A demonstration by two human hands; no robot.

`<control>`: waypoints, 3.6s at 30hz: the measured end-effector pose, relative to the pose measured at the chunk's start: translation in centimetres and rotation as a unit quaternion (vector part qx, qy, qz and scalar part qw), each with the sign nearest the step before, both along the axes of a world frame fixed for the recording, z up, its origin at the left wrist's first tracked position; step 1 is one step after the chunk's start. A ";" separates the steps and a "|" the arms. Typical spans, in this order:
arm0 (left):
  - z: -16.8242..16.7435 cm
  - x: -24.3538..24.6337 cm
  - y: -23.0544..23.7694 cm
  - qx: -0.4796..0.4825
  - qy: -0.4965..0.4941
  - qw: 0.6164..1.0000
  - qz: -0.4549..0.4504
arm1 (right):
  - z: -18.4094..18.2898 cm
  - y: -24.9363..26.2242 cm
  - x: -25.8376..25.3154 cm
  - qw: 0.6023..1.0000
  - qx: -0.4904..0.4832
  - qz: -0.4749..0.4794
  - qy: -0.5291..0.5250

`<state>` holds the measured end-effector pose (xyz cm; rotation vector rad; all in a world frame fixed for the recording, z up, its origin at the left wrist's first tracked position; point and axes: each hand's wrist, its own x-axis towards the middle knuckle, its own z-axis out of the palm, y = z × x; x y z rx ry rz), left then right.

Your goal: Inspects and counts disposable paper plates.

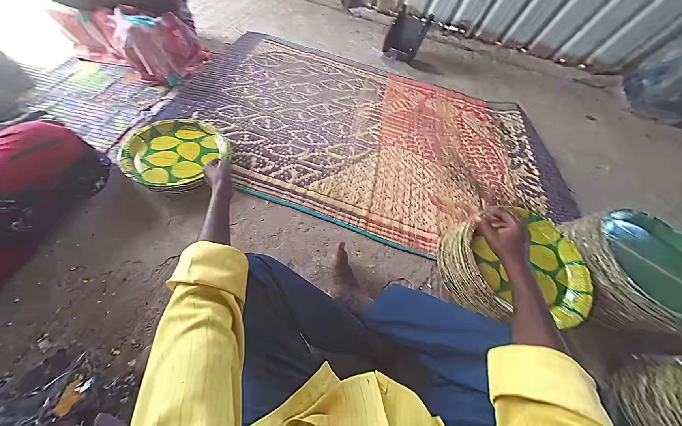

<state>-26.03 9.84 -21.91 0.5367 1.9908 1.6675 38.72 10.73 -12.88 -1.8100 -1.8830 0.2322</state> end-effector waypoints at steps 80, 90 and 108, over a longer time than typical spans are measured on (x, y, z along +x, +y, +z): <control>-7.1 35.8 -4.1 -0.237 0.456 0.507 -0.692 | -9.4 1.4 5.3 0.965 -0.214 -0.153 0.020; -7.3 35.9 -4.2 -0.243 0.467 0.500 -0.688 | -6.9 0.3 2.8 0.940 -0.264 -0.198 -0.085; -7.0 35.9 -4.5 -0.241 0.457 0.513 -0.685 | -7.1 0.1 2.8 0.957 -0.245 -0.148 -0.038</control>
